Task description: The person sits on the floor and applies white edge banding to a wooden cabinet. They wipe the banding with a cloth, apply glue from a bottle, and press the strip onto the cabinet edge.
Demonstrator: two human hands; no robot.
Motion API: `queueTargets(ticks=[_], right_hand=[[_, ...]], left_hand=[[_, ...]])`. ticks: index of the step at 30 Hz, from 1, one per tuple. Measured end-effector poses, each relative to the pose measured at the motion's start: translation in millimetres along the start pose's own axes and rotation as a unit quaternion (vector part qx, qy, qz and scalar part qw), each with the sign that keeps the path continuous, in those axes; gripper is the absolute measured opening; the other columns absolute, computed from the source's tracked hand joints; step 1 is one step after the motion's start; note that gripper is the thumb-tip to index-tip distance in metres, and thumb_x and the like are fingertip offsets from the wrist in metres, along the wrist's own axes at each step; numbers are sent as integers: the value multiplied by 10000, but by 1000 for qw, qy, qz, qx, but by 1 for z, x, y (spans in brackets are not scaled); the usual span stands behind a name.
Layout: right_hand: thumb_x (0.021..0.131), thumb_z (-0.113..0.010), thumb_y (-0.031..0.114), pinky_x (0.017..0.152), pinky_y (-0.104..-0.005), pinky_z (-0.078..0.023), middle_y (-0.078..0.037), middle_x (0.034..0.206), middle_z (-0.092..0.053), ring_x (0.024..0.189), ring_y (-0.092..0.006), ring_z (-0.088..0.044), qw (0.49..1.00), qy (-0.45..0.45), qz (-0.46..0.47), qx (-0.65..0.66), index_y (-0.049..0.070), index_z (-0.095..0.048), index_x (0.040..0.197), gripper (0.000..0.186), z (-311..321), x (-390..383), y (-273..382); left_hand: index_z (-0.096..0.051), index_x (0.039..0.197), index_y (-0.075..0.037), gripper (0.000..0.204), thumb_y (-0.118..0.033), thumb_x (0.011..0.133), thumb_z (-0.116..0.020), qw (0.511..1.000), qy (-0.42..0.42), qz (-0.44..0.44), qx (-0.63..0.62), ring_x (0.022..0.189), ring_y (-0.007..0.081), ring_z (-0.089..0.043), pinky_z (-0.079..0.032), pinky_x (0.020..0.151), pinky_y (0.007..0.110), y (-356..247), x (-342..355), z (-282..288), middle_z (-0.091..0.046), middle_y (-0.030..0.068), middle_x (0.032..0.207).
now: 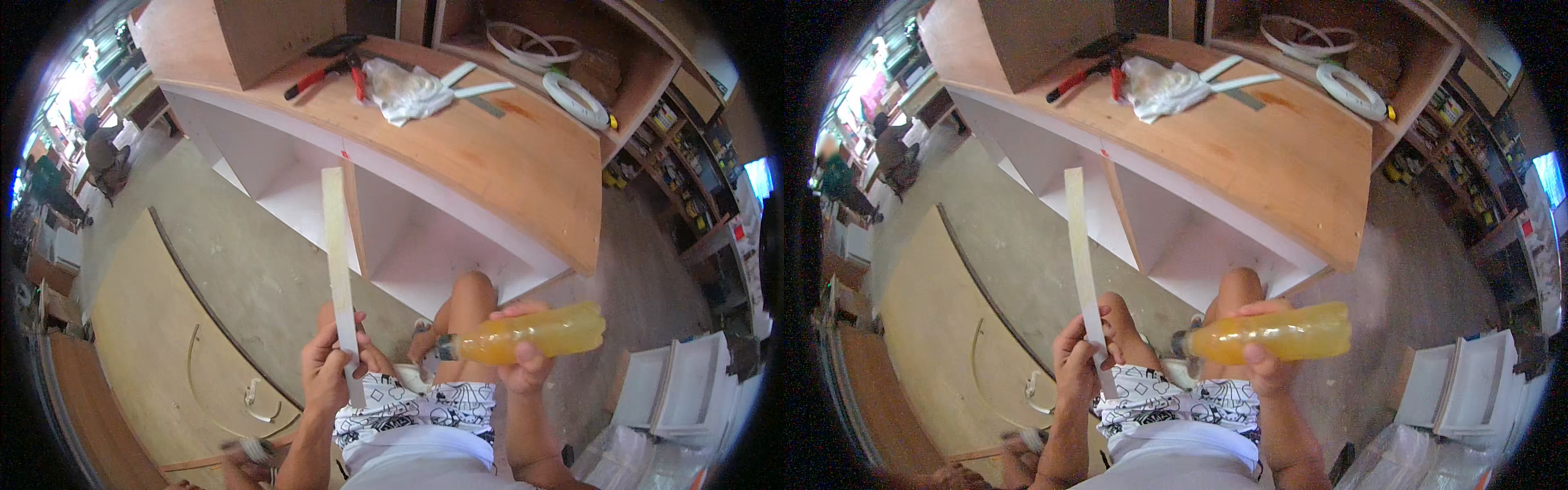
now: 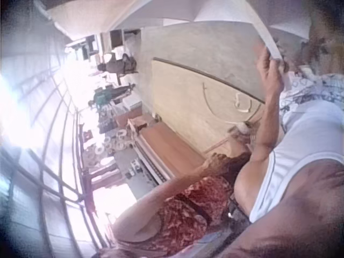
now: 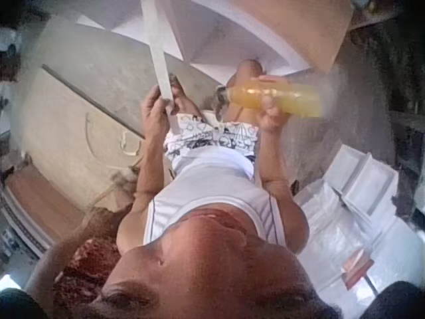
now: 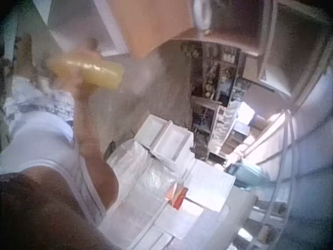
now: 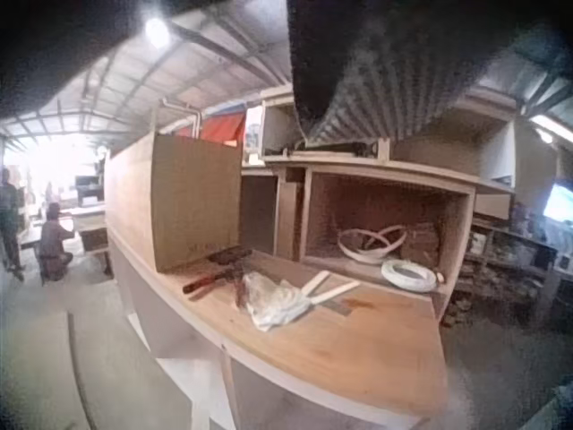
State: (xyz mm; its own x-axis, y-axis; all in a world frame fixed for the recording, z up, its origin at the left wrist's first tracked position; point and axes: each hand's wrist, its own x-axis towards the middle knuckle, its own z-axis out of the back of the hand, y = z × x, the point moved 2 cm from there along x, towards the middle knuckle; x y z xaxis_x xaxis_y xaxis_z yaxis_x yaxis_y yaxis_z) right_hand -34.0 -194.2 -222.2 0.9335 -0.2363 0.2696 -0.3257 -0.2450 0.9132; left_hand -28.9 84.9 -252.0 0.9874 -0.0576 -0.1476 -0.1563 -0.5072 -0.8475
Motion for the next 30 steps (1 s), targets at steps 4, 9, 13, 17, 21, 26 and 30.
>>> queueTargets(ticks=[4, 9, 13, 17, 21, 26, 30], right_hand=[[857, -762, 442, 883, -407, -604, -142, 1132, -648, 1002, -268, -710, 990, -59, 56, 115, -12, -574, 1184, 590, 5, 9, 32], [987, -605, 507, 861, -430, -608, -144, 1152, -639, 1038, -278, -705, 965, -85, 68, 240, 3, -562, 1211, 554, 34, 18, 56], [1028, -540, 541, 899, -452, -607, -170, 1197, -629, 1117, -293, -670, 951, -86, 87, 283, -17, -542, 1246, 599, 47, 31, 67], [983, -626, 560, 968, -456, -600, -198, 1189, -611, 1114, -328, -644, 813, 77, -91, 569, -50, -539, 1252, 672, 27, 66, 100], [919, -724, 557, 995, -429, -597, -231, 1230, -590, 1084, -351, -641, 657, 131, -201, 715, -72, -571, 1209, 709, -38, 83, 99], [928, -669, 615, 902, -431, -580, -110, 1100, -698, 879, -251, -650, 684, 74, -426, 588, 66, -663, 1171, 601, -154, 48, 21], [949, -648, 603, 712, -373, -488, -66, 1032, -719, 850, -212, -652, 710, 151, -495, 477, 107, -677, 1168, 543, -214, 29, -38]], left_hand=[[-479, 1429, 61, 454, -8, 980, -465, 997, 62, -29, 43, 896, 246, -727, -548, 671, 301, -15, 9, -26, -665, 180, 1093], [-464, 1329, 23, 274, -141, 1111, -446, 991, 114, -12, 65, 742, 193, -708, -509, 520, 252, -31, 12, -54, -672, 174, 1040], [-461, 1241, 8, 176, -92, 1099, -435, 991, 105, -6, 84, 654, 167, -667, -473, 495, 245, -41, 20, -77, -676, 152, 950], [-439, 1279, -4, 224, 1, 1056, -421, 992, 99, -78, 20, 665, 194, -680, -465, 492, 252, -58, 22, -82, -672, 170, 1027], [-446, 1288, -13, 248, 26, 1045, -416, 987, 0, -152, -57, 726, 211, -703, -483, 538, 251, -76, 22, -91, -656, 175, 1101], [-570, 1159, 14, 144, 6, 1056, -469, 965, -75, -249, 17, 819, 222, -722, -509, 600, 263, -79, 11, -18, -613, 184, 1214], [-603, 1275, 25, 260, -3, 1031, -520, 943, -193, -265, 67, 999, 198, -690, -541, 761, 317, -85, 4, 18, -583, 133, 1280]])
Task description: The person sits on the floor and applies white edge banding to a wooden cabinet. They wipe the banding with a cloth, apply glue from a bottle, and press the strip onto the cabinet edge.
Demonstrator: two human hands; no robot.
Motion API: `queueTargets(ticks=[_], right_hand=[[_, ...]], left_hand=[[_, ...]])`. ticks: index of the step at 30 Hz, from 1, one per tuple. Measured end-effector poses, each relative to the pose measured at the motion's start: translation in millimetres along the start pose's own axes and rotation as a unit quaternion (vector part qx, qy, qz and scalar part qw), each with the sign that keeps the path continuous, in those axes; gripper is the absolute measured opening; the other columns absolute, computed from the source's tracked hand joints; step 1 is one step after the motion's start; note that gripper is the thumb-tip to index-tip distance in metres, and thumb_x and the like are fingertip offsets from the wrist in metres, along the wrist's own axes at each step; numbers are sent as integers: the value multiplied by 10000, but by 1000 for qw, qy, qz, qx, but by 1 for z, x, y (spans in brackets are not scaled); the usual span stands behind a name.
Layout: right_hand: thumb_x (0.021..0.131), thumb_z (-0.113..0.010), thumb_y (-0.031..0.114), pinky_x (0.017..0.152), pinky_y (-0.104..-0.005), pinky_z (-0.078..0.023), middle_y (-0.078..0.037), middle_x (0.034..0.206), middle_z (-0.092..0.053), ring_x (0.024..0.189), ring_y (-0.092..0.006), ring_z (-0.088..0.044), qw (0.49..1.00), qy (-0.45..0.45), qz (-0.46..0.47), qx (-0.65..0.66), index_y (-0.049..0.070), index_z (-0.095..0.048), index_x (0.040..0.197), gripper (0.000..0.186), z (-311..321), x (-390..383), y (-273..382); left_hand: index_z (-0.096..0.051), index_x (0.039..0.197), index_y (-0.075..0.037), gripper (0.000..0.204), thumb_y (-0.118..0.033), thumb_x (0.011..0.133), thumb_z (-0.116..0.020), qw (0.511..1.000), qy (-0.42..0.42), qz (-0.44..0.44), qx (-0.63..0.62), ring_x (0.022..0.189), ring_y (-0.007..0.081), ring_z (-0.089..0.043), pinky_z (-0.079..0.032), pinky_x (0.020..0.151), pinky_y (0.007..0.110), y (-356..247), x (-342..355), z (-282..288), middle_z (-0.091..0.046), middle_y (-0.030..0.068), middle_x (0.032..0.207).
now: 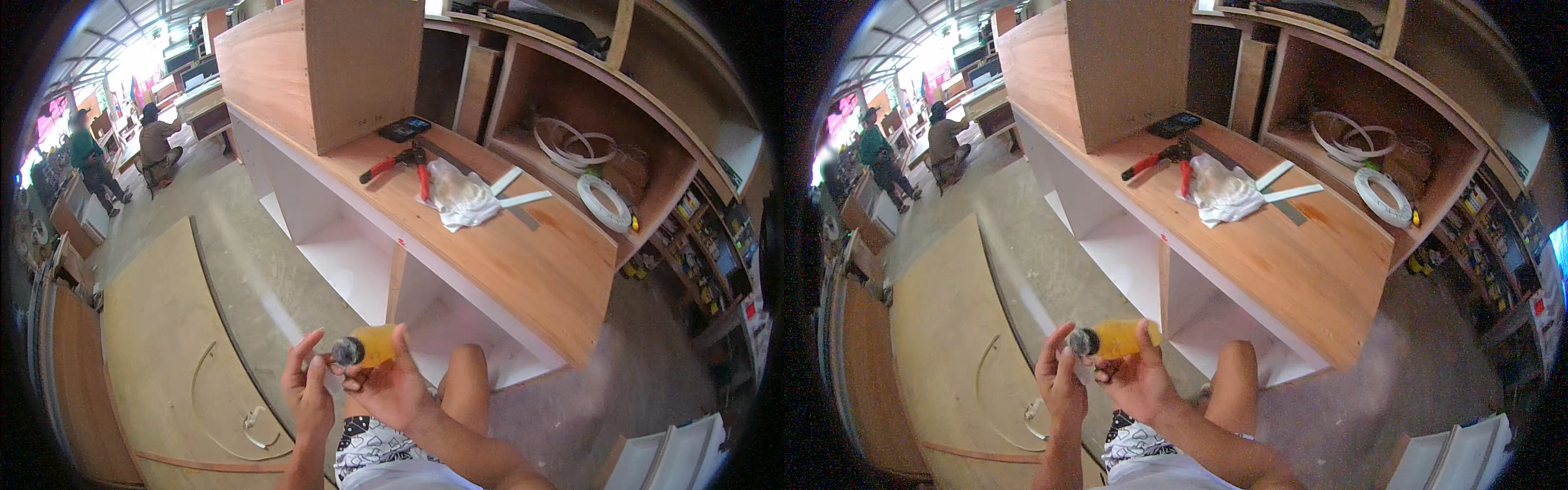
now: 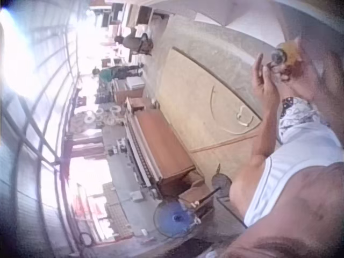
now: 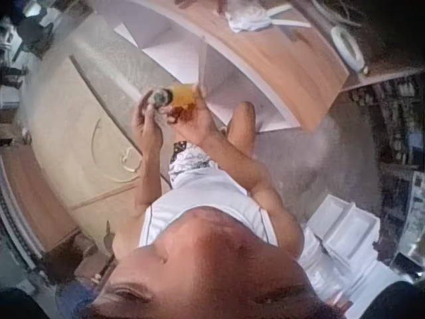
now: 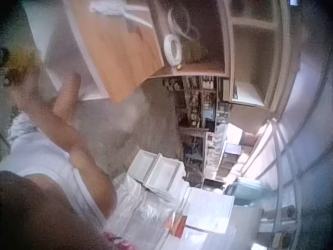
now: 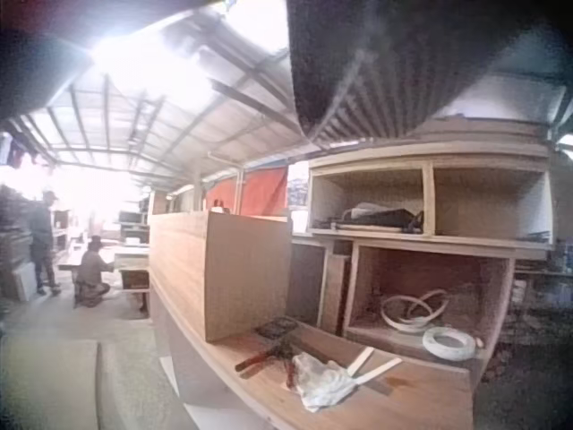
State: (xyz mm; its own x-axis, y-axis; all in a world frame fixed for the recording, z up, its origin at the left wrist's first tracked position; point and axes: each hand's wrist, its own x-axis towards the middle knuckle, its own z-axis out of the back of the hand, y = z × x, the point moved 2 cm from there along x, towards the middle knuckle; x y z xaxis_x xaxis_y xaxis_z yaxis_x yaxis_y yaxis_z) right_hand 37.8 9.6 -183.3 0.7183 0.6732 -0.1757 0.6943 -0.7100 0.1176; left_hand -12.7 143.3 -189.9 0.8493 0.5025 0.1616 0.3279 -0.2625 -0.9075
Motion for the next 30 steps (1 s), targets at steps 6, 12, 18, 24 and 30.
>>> queueTargets(ticks=[6, 12, 18, 24, 30], right_hand=[[940, -672, 578, 750, -339, -481, -46, 1072, -701, 880, -184, -646, 994, -87, -33, -56, 123, -650, 1244, 548, 21, 42, -32], [934, -709, 522, 836, -321, -533, -20, 1080, -692, 942, -160, -672, 988, -5, -154, -32, 129, -616, 1270, 526, 34, 80, -61], [1014, -617, 538, 689, -268, -449, 22, 1007, -665, 806, -105, -597, 942, -190, -233, -150, 153, -651, 1129, 404, 66, 94, -69], [972, -703, 211, 758, -300, -521, -48, 839, -661, 811, -129, -650, 502, -35, 38, -863, 60, -671, 938, 158, -105, 37, 86], [908, -590, 31, 804, -393, -542, -178, 950, -715, 864, -286, -698, 210, -41, 414, -885, 45, -703, 1115, 236, -172, 154, 318]], left_hand=[[-520, 1410, 25, 662, -78, 827, -817, 997, -27, -54, 36, 1167, 252, -666, -495, 1057, 415, 2, 20, 48, -547, 98, 1354], [-434, 1484, -4, 1009, -269, 675, -975, 993, -5, -40, 108, 1157, 263, -660, -58, 1259, 493, 1, 54, 61, -514, 89, 1385], [-391, 1490, 9, 868, -147, 797, -890, 980, -12, -16, 198, 1163, 226, -607, -315, 1185, 444, 39, 83, 76, -461, 120, 1443], [-475, 1436, 15, 677, -23, 838, -790, 993, -64, -8, 95, 1202, 199, -552, -512, 1064, 416, 32, 106, 92, -419, 120, 1479], [-501, 1431, 4, 616, 0, 860, -733, 985, -86, -9, 147, 1192, 199, -561, -532, 1027, 382, 51, 127, 96, -451, 98, 1468]])
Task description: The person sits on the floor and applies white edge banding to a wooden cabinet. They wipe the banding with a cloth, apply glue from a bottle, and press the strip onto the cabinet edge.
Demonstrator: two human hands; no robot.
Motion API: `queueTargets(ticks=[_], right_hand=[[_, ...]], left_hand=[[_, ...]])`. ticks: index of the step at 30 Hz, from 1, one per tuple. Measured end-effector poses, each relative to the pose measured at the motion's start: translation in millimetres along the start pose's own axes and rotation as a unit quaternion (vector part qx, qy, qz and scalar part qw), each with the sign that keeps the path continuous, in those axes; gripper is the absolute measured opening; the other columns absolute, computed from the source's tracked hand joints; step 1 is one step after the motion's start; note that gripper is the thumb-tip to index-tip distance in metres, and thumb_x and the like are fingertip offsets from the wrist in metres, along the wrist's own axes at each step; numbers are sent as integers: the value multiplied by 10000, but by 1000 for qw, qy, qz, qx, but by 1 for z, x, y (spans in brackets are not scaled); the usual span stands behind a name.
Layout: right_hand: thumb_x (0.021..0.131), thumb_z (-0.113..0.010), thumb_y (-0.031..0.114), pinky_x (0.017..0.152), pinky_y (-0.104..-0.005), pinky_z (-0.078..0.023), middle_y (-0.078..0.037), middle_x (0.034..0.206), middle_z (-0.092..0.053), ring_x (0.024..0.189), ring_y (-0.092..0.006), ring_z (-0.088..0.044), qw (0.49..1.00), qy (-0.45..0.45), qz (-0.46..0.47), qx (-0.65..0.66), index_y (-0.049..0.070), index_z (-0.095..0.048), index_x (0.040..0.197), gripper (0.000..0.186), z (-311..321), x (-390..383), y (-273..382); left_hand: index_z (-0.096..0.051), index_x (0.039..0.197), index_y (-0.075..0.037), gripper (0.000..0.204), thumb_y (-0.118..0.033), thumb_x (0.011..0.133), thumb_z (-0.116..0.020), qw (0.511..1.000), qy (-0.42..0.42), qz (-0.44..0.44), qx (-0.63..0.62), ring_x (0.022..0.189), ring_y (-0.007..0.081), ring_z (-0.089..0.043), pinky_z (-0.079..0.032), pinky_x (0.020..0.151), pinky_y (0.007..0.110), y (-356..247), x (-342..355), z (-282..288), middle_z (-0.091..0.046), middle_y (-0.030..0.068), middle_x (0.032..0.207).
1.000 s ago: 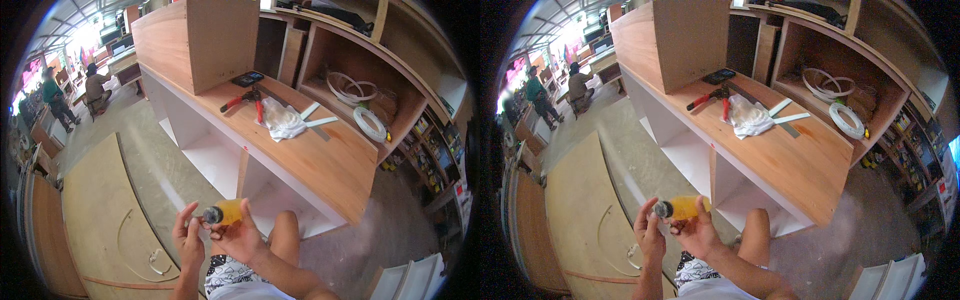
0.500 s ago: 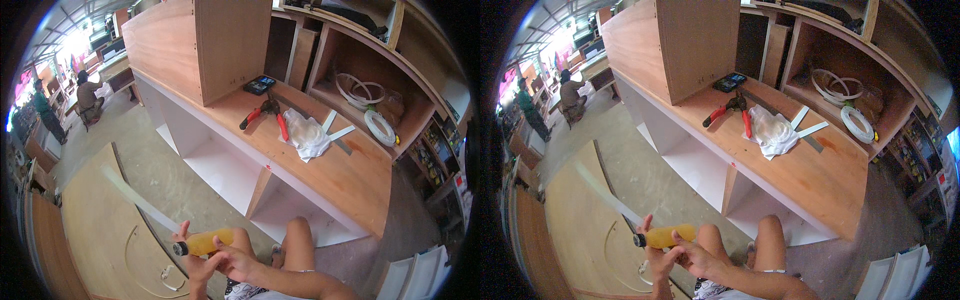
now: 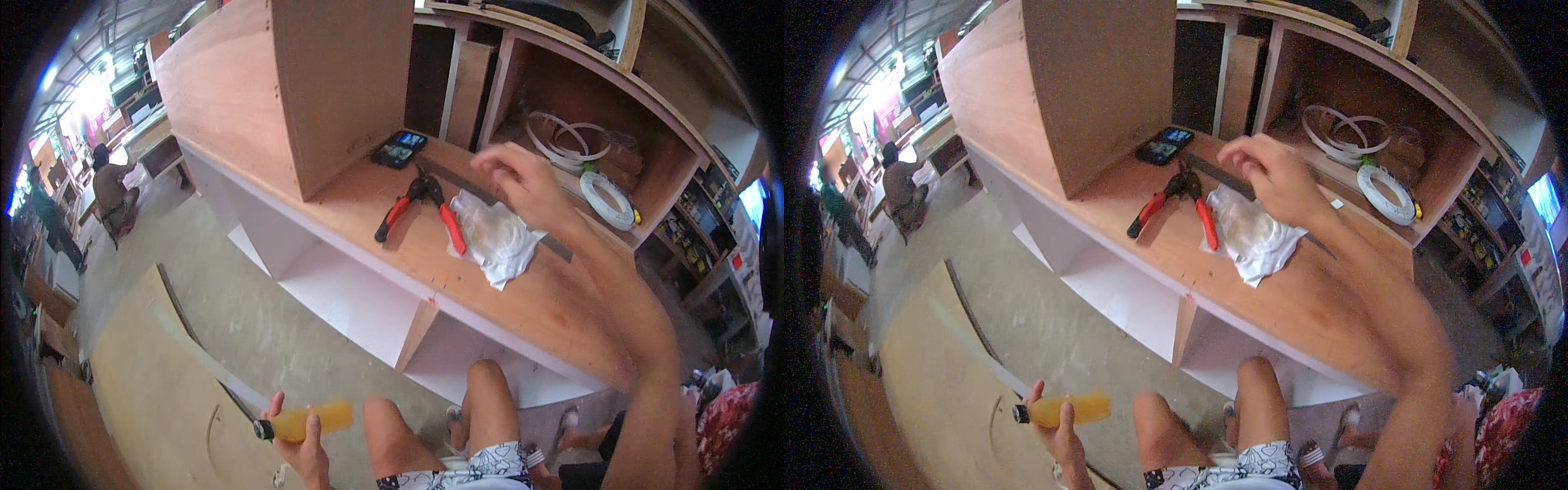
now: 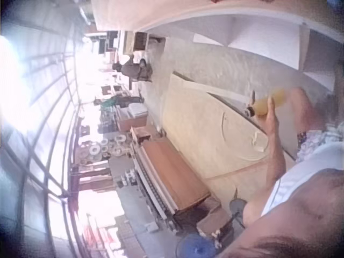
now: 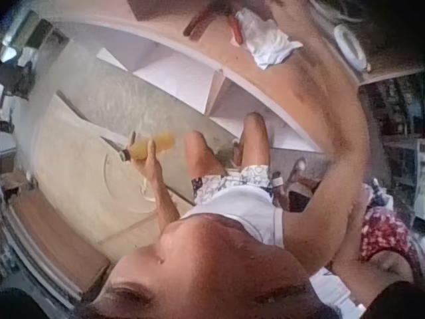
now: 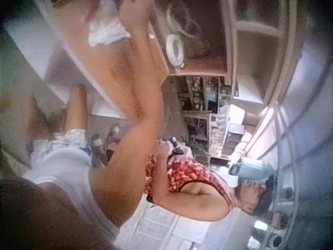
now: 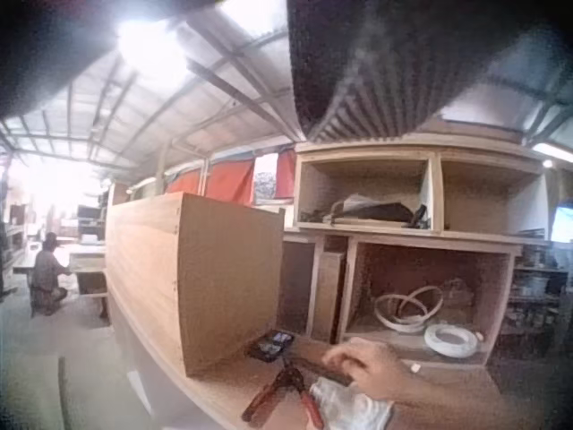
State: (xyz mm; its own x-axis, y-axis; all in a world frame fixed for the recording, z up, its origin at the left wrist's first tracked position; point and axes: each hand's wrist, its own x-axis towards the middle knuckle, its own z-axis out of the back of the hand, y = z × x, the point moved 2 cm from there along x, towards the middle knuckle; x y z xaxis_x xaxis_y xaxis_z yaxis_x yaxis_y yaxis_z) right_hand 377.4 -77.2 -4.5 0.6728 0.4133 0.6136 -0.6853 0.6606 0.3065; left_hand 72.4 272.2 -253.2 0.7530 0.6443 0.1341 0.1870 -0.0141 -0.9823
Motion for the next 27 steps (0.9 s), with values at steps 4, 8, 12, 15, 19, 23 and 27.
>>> queueTargets(ticks=[4, 8, 12, 15, 19, 23, 27], right_hand=[[847, -567, 0, 859, -389, -560, -175, 1119, -698, 961, -282, -683, 992, 74, -98, -23, 180, -581, 1436, 615, -71, 59, -122], [848, -607, 32, 890, -475, -557, -229, 1225, -682, 1043, -389, -698, 991, 112, 4, -78, 225, -523, 1483, 669, -127, 89, -161], [1017, -603, 320, 918, -529, -556, -218, 1166, -710, 1067, -428, -679, 980, 190, -2, -67, 256, -564, 1432, 421, -139, 111, -156], [1027, -587, 291, 917, -546, -546, -224, 1167, -705, 1059, -457, -666, 979, 175, 66, -77, 273, -562, 1429, 403, -150, 114, -197], [1019, -601, 262, 880, -562, -547, -232, 1109, -711, 993, -499, -664, 975, 190, 72, -88, 272, -565, 1421, 404, -156, 121, -189], [999, -630, 227, 858, -557, -553, -230, 1102, -714, 976, -487, -676, 973, 193, 94, -81, 274, -568, 1419, 428, -162, 125, -200], [990, -622, 133, 883, -512, -540, -268, 1113, -705, 994, -435, -699, 965, 234, 51, -104, 233, -534, 1471, 499, -163, 130, -198]], left_hand=[[-510, 1428, -2, 592, 0, 873, -714, 999, -7, 32, -3, 1180, 188, -558, -488, 1039, 353, 6, 8, -13, -492, 103, 1467], [-555, 1431, -17, 572, -136, 921, -786, 993, -25, 72, 92, 1099, 204, -614, -504, 971, 354, -3, 13, -16, -634, 104, 1269], [-564, 1427, -26, 589, -112, 898, -806, 988, -79, 90, 95, 1097, 196, -595, -490, 978, 338, 8, 12, -16, -633, 85, 1252], [-569, 1425, -33, 598, -111, 887, -817, 989, -76, 96, 81, 1066, 185, -594, -490, 966, 331, 21, 14, -27, -633, 73, 1228], [-583, 1417, -40, 588, -107, 883, -820, 988, -69, 97, 99, 1037, 173, -591, -493, 952, 328, 23, 20, -31, -633, 66, 1203], [-595, 1410, -47, 566, -101, 890, -811, 986, -76, 106, 107, 1054, 172, -587, -485, 967, 325, 20, 24, -35, -636, 63, 1200], [-598, 1407, -47, 556, -101, 894, -806, 987, -74, 114, 81, 1065, 175, -586, -480, 975, 324, 10, 24, -39, -641, 59, 1197]])
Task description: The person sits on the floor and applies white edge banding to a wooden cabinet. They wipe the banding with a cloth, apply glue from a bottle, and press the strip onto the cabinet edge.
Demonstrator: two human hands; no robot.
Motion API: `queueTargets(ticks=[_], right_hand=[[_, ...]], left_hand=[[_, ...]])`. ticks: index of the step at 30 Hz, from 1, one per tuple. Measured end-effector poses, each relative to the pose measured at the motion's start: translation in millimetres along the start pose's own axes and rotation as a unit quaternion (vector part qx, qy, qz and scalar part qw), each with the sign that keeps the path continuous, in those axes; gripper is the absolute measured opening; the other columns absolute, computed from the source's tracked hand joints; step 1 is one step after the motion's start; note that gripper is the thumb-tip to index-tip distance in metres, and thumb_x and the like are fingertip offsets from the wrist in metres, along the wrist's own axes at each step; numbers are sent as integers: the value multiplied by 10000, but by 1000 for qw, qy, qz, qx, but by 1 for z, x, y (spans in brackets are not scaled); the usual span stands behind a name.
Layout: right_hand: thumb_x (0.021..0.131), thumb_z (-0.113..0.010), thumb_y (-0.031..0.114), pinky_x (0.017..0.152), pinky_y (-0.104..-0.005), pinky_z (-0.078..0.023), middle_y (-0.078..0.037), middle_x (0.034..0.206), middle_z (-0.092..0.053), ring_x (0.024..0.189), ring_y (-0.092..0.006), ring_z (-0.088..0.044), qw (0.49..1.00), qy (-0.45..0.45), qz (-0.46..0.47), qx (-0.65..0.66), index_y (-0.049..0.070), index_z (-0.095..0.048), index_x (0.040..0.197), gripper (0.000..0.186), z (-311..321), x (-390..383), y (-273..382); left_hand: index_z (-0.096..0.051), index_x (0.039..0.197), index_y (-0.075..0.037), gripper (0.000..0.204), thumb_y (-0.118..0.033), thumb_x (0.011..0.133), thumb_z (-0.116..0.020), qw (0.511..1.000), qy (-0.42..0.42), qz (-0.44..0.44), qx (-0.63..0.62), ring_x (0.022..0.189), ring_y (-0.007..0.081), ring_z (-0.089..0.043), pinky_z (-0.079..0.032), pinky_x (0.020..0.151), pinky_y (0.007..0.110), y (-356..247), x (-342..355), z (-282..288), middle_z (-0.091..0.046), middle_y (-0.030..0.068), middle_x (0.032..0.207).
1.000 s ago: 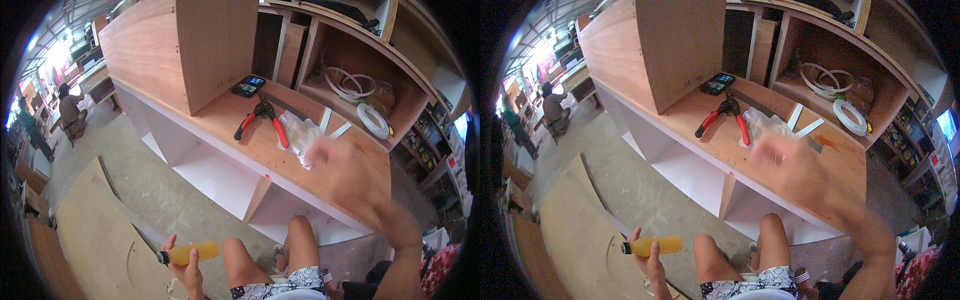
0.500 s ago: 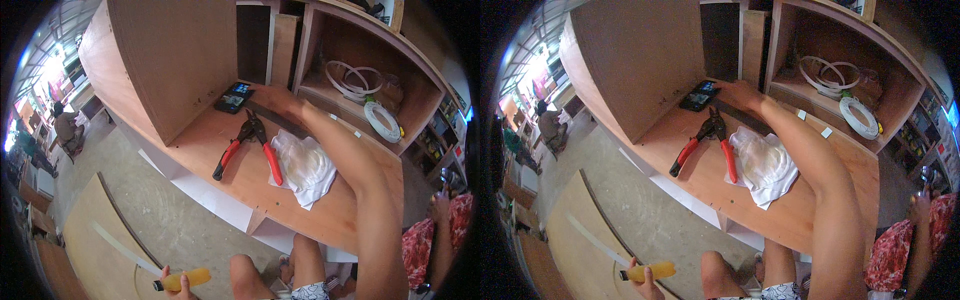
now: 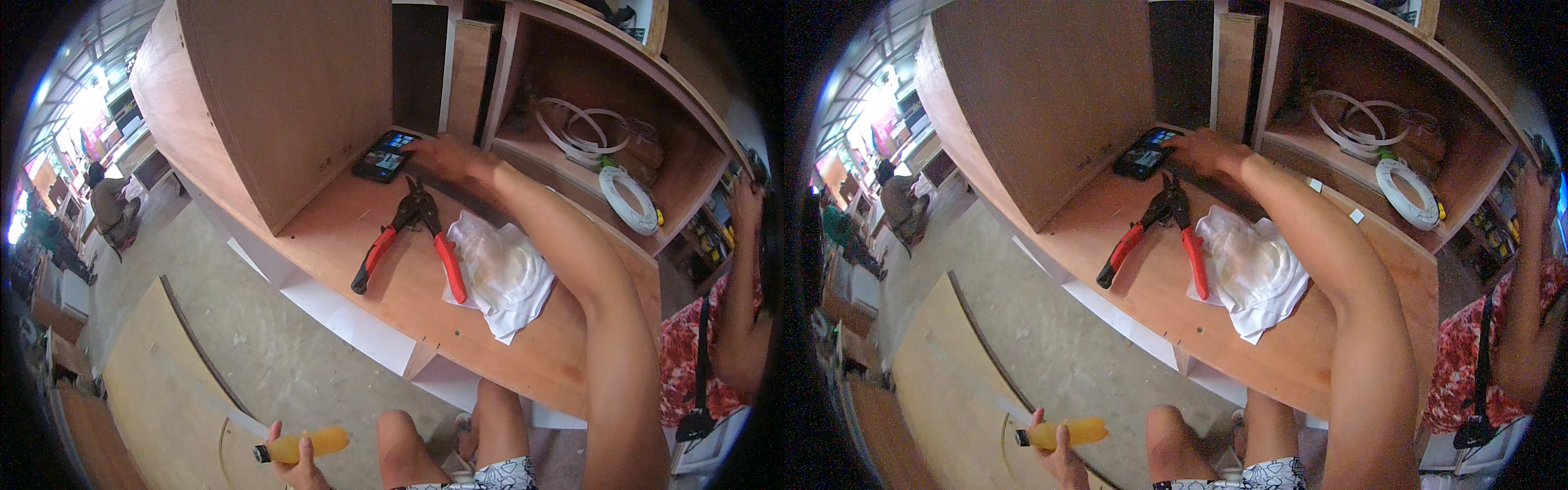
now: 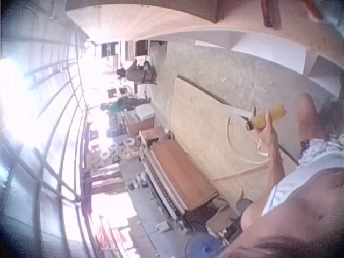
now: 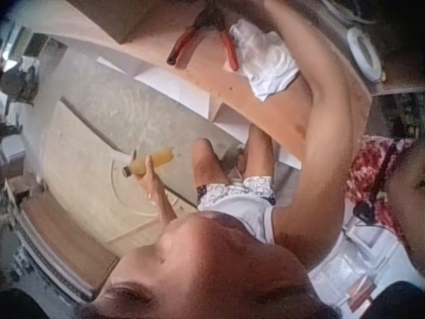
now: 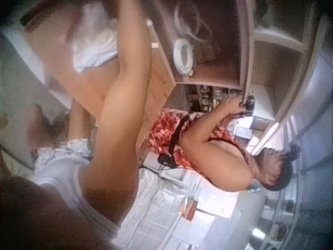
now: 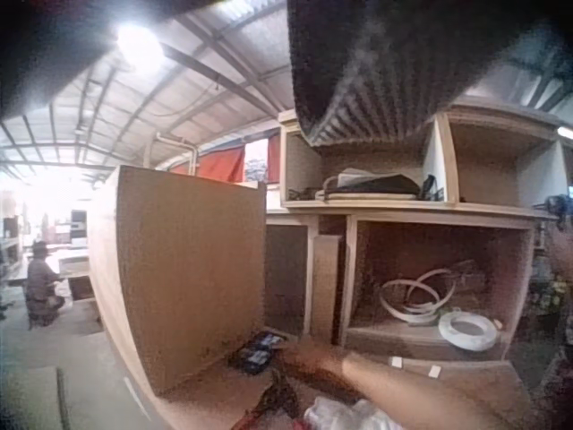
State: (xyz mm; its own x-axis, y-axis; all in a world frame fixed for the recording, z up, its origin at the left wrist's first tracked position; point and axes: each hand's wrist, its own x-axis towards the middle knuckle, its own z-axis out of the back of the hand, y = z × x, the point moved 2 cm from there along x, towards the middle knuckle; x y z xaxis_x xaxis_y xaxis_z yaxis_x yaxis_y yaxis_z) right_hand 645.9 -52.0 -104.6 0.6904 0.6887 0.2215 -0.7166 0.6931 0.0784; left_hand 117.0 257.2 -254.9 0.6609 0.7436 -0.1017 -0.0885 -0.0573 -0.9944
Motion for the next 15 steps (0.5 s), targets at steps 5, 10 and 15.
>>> queueTargets(ticks=[5, 10, 15], right_hand=[[1008, -610, 172, 899, -484, -550, -248, 1158, -707, 1033, -414, -704, 991, 58, -120, 4, 212, -530, 1480, 481, 12, 1, 20], [963, -685, 212, 986, -478, -526, -277, 1210, -670, 1098, -416, -666, 990, -88, -105, 35, 148, -545, 1461, 521, 36, -21, 40], [868, -748, 125, 975, -477, -515, -246, 1115, -615, 1081, -425, -624, 931, -333, -120, -87, 85, -652, 1304, 449, 94, -48, 102]], left_hand=[[-604, 1387, -35, 538, -120, 898, -810, 1000, 4, -21, -2, 1068, 191, -592, -484, 968, 331, -4, -6, 13, -648, 62, 1196], [-525, 1422, -3, 583, 11, 871, -714, 998, 34, -30, -37, 1184, 178, -546, -490, 1001, 337, -1, -15, 22, -508, 103, 1450], [-564, 1386, -2, 574, 0, 853, -777, 996, 84, -2, 1, 1072, 163, -603, -516, 915, 319, 0, -25, 15, -604, 79, 1199]])
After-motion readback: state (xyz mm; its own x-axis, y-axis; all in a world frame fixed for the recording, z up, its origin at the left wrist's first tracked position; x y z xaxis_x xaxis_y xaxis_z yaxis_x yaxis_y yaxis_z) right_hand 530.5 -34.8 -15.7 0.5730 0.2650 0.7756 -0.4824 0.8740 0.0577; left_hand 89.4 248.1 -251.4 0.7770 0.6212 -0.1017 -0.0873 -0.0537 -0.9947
